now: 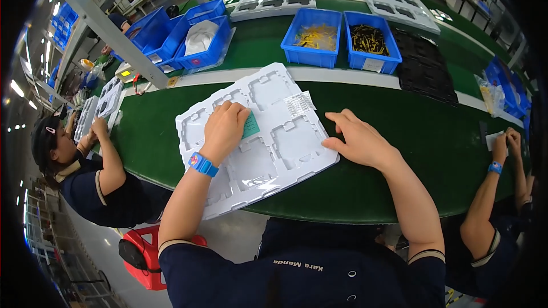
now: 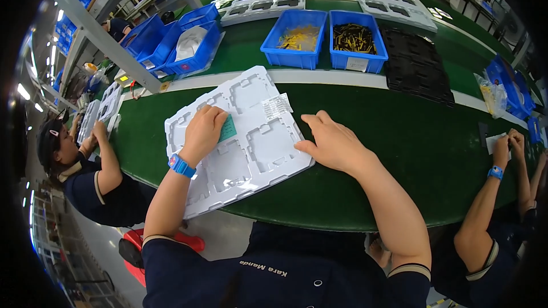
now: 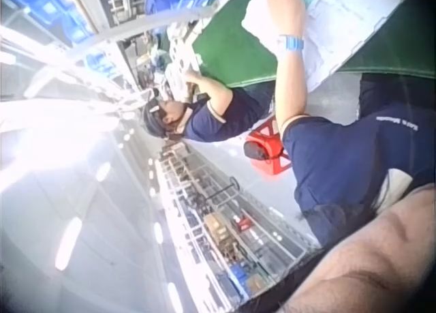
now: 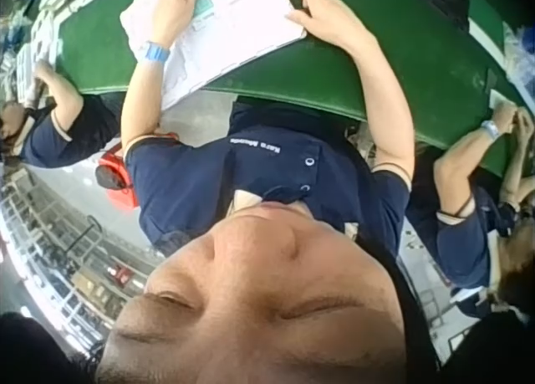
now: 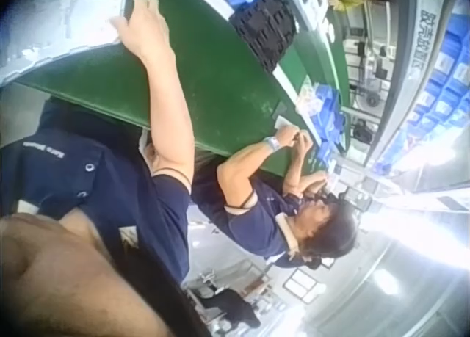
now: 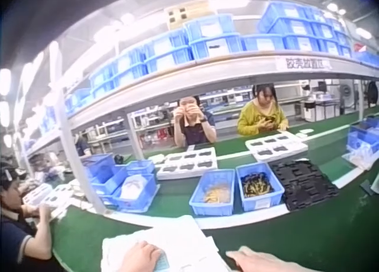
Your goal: Assembling small plastic housings with metal pins at a factory assembly line station.
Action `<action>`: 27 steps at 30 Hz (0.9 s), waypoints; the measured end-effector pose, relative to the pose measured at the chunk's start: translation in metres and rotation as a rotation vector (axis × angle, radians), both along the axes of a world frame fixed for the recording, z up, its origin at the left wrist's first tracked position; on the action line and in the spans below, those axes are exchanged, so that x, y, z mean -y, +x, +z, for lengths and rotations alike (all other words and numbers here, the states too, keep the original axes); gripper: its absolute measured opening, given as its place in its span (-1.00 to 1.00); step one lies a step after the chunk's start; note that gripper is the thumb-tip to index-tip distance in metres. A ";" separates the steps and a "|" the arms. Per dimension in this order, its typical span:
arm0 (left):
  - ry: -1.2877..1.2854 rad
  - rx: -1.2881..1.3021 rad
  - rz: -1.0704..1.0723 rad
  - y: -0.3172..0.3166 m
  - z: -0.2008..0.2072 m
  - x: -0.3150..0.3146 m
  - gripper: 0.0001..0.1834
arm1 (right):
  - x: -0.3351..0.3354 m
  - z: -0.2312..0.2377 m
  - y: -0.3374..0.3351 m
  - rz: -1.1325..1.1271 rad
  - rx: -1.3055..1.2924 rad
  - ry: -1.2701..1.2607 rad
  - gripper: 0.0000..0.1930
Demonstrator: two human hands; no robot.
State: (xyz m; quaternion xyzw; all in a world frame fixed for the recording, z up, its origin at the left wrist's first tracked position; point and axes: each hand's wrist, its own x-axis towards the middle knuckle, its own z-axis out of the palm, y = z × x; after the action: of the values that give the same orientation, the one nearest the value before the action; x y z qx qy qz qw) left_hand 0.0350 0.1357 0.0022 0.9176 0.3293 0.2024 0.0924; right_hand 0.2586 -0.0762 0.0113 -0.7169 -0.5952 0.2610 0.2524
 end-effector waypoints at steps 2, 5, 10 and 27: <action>-0.017 -0.054 0.041 0.006 -0.001 -0.003 -0.77 | -0.003 -0.003 -0.004 -0.101 0.097 0.141 -0.44; -0.102 -0.020 0.035 0.011 -0.004 -0.008 -0.77 | -0.008 -0.011 -0.012 -0.040 0.152 0.213 -0.47; -0.162 0.191 0.021 0.007 -0.019 -0.008 -0.81 | -0.012 -0.017 -0.025 -0.056 0.293 0.185 -0.50; -0.033 0.397 -0.043 -0.001 -0.020 0.000 -0.87 | -0.012 -0.020 -0.024 -0.039 0.330 0.183 -0.50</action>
State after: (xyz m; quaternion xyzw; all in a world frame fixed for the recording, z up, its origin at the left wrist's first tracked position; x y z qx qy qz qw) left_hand 0.0337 0.1355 -0.0176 0.8648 0.2884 0.3719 0.1748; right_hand 0.2348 -0.0639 -0.0085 -0.7356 -0.6355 0.0796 0.2205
